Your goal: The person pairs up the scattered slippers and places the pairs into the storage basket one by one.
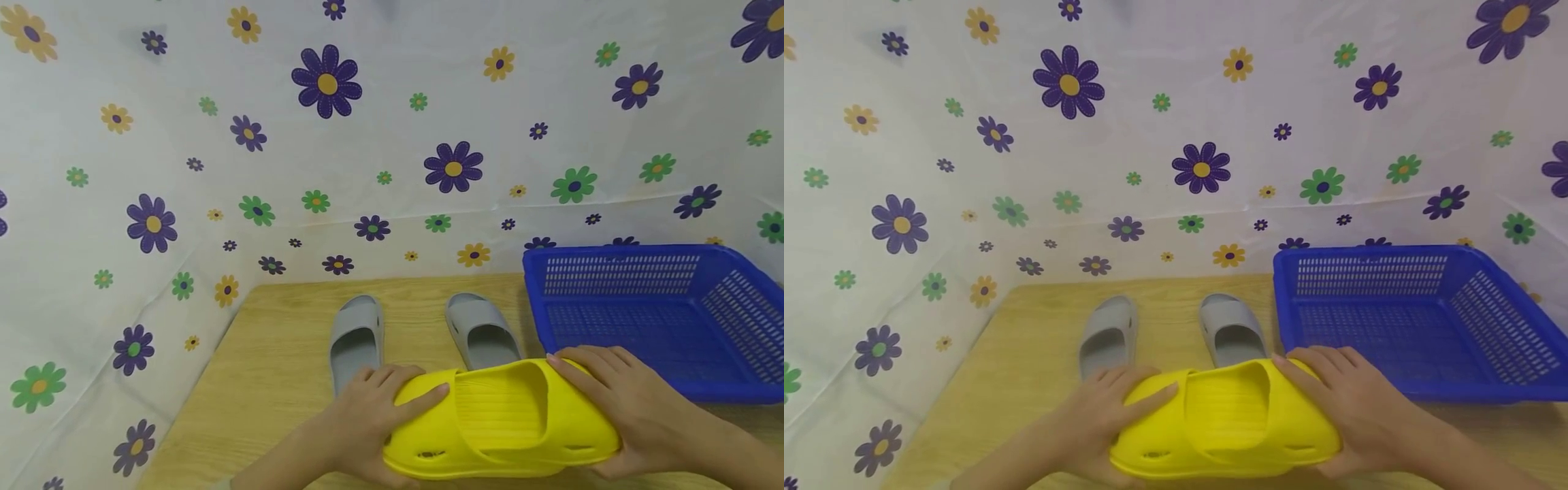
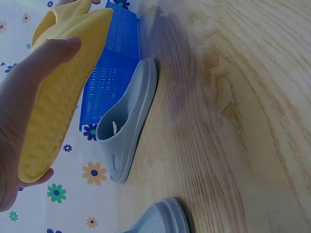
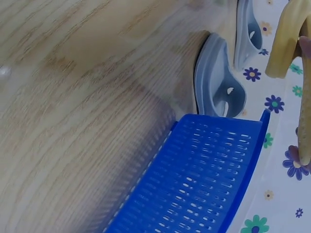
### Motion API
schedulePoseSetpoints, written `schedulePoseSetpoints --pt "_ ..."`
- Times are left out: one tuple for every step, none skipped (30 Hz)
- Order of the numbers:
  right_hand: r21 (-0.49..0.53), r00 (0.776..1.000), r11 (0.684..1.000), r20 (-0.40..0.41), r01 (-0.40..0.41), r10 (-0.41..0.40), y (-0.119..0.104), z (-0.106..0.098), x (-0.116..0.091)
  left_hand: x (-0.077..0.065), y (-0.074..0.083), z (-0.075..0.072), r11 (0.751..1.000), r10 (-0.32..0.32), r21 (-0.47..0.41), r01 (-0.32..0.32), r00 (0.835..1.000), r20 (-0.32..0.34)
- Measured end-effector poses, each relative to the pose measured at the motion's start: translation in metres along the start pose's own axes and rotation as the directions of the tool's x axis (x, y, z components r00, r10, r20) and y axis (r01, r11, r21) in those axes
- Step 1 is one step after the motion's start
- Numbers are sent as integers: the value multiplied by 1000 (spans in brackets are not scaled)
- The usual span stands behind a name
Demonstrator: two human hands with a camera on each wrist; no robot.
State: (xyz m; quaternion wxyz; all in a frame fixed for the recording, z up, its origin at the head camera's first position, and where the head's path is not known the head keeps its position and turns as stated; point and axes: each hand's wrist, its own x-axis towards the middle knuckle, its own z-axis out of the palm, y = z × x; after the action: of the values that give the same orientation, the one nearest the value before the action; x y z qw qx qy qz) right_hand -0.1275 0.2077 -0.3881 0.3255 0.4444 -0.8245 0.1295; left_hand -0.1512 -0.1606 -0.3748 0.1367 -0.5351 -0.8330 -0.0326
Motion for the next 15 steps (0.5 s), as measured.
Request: schedulePoseSetpoints --pt "8 1000 1000 -7 7 -7 0 0 0 1 0 1 1000 18 -3 -18 1000 -25" --pt "22 1000 1000 -15 14 -14 0 0 0 2 0 2 999 34 -3 -34 998 -48" --pt "32 999 999 -24 22 -21 0 1 0 4 -1 3 999 52 4 -52 996 -72" --pt "40 999 999 -34 29 -27 0 1 1 5 -1 4 998 69 12 -68 993 -95" --pt "47 999 998 -43 35 -33 0 1 1 6 -1 5 997 82 18 -80 991 -109" --pt "50 998 998 -47 39 -37 -1 1 1 7 -1 6 996 92 23 -90 989 -118" --pt "52 998 998 -50 42 -39 -1 1 2 8 -1 6 995 102 33 -99 987 -122" --pt "52 998 998 -51 44 -42 -1 1 2 8 -1 7 994 107 40 -103 987 -123" --pt "53 998 997 -52 47 -44 -2 1 3 9 -1 7 993 113 49 -108 985 -128" --pt "54 998 997 -50 47 -45 -2 1 3 10 0 8 992 119 58 -112 984 -133" --pt "54 997 997 -52 51 -48 -3 1 4 10 0 8 991 124 64 -116 983 -136" --pt "54 997 997 -52 53 -50 -3 2 4 11 0 9 991 128 67 -120 982 -141" --pt "54 997 997 -52 54 -51 -3 2 5 12 0 9 990 131 71 -122 981 -144" --pt "55 997 997 -52 53 -51 -4 2 5 13 1 9 990 134 72 -125 979 -150" --pt "55 997 997 -51 52 -49 -4 2 6 14 1 9 989 139 78 -128 978 -158"
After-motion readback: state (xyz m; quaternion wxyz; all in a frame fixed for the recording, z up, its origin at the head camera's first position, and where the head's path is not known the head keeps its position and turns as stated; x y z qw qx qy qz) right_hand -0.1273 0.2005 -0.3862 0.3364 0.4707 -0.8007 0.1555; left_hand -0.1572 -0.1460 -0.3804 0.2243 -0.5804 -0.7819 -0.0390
